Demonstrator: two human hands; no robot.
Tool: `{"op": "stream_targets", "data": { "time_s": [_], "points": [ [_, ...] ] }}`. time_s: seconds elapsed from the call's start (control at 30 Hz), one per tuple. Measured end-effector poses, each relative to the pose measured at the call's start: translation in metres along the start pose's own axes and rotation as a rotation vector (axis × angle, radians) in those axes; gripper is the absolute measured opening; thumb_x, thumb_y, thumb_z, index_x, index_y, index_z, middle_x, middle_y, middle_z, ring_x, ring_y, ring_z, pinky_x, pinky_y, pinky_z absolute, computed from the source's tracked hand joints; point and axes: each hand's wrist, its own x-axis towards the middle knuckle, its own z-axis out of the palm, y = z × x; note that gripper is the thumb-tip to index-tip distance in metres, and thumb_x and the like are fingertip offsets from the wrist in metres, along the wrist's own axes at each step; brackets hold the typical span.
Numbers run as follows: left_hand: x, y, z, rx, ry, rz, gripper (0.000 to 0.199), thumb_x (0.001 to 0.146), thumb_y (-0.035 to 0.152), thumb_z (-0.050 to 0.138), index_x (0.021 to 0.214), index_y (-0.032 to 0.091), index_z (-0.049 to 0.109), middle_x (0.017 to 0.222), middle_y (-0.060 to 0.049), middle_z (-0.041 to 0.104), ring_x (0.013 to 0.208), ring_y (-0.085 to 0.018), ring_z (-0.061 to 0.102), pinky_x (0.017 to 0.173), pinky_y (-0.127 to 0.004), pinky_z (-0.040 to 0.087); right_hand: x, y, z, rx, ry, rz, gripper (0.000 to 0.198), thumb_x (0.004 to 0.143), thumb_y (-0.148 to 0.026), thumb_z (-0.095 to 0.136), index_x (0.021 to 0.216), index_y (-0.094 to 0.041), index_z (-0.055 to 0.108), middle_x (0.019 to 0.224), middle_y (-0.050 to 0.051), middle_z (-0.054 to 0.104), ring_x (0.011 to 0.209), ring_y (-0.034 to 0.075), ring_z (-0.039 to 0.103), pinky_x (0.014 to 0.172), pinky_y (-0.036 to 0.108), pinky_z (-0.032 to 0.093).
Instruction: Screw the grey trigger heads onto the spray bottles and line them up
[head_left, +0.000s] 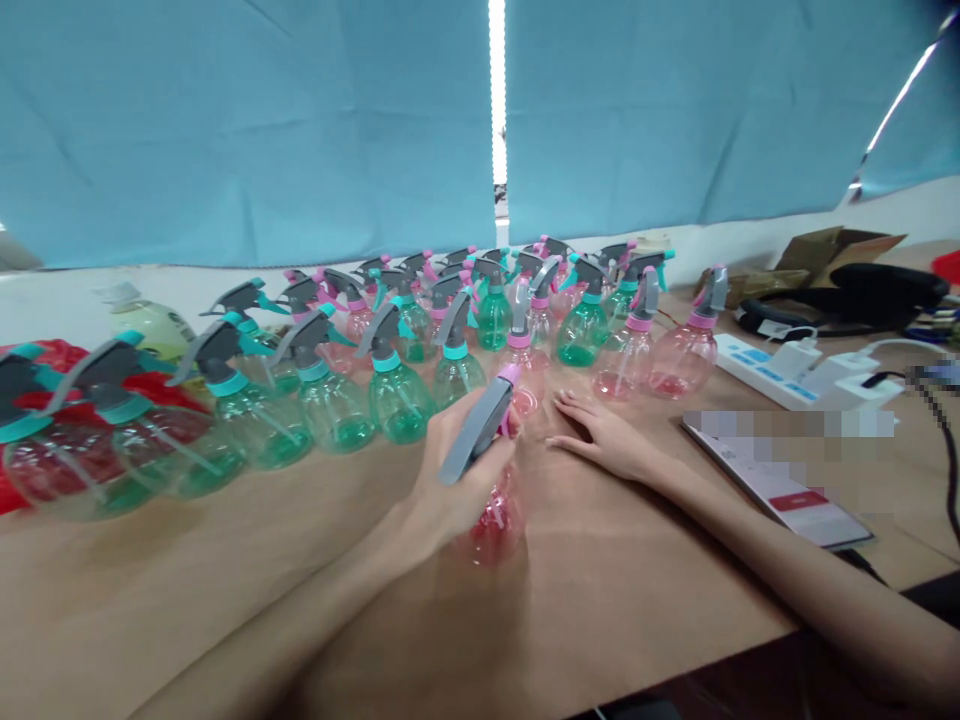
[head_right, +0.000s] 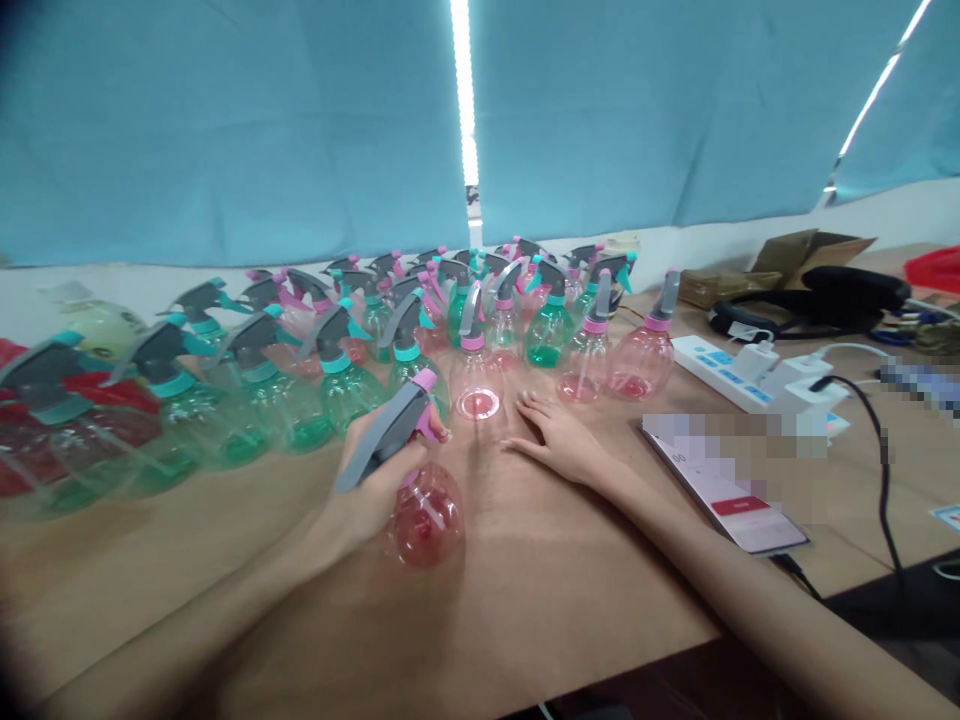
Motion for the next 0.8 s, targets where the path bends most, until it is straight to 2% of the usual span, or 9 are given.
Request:
{"op": "stream_targets", "data": {
  "time_s": [0.13,0.27,0.37,0.5,0.63,0.8],
  "points": [
    [0.000,-0.001,0.002,0.007,0.030,-0.010,0.006,0.069,0.018,0.049,0.071,0.022,0.053,0.061,0.004,0.045,0.053,-0.012,0.040,0.049,-0.024,0.032,-0.001,-0.002,0.000,-0.003,-0.007,-0.004,0.076,0.083,-0.064,0.050,0.142,-0.017,0.044,0.149,0.015,0.039,0.139,0.030,0.034,0.113,0.052,0.029],
    [-0.001,-0.004,0.003,-0.003,0.029,-0.005,0.003,0.072,0.019,0.050,0.070,0.021,0.050,0.073,0.002,0.055,0.064,-0.014,0.051,0.057,-0.026,0.039,-0.003,-0.007,-0.002,-0.040,-0.025,-0.006,0.079,0.084,-0.066,0.047,0.141,-0.012,0.044,0.149,0.017,0.038,0.140,0.031,0.033,0.114,0.051,0.027],
    [-0.001,-0.006,0.003,-0.010,0.021,-0.002,0.003,0.074,0.020,0.052,0.072,0.021,0.051,0.075,0.001,0.057,0.068,-0.016,0.055,0.062,-0.027,0.043,-0.005,-0.011,-0.004,-0.068,-0.042,-0.013,0.079,0.085,-0.066,0.045,0.140,-0.009,0.045,0.149,0.018,0.038,0.140,0.032,0.032,0.115,0.051,0.026],
    [-0.001,-0.006,0.003,0.010,0.030,-0.008,0.005,0.075,0.020,0.052,0.070,0.021,0.051,0.073,0.002,0.057,0.066,-0.015,0.055,0.060,-0.027,0.042,-0.007,-0.013,-0.005,-0.087,-0.063,-0.017,0.079,0.085,-0.067,0.044,0.139,-0.009,0.047,0.149,0.019,0.037,0.140,0.032,0.032,0.114,0.051,0.026],
    [-0.001,-0.005,0.003,0.036,0.047,0.014,0.005,0.074,0.019,0.051,0.070,0.022,0.052,0.064,0.004,0.053,0.055,-0.012,0.047,0.052,-0.025,0.037,-0.007,-0.011,-0.004,-0.073,-0.054,-0.020,0.079,0.083,-0.068,0.046,0.140,-0.013,0.046,0.150,0.017,0.036,0.140,0.031,0.031,0.114,0.051,0.026],
    [-0.001,-0.005,0.003,0.012,0.030,0.012,0.006,0.075,0.020,0.052,0.070,0.022,0.050,0.068,0.003,0.055,0.059,-0.014,0.050,0.053,-0.026,0.037,-0.007,-0.010,-0.004,-0.087,-0.064,-0.027,0.082,0.083,-0.070,0.044,0.139,-0.010,0.047,0.148,0.018,0.038,0.140,0.031,0.032,0.114,0.051,0.026]
  ]
}}
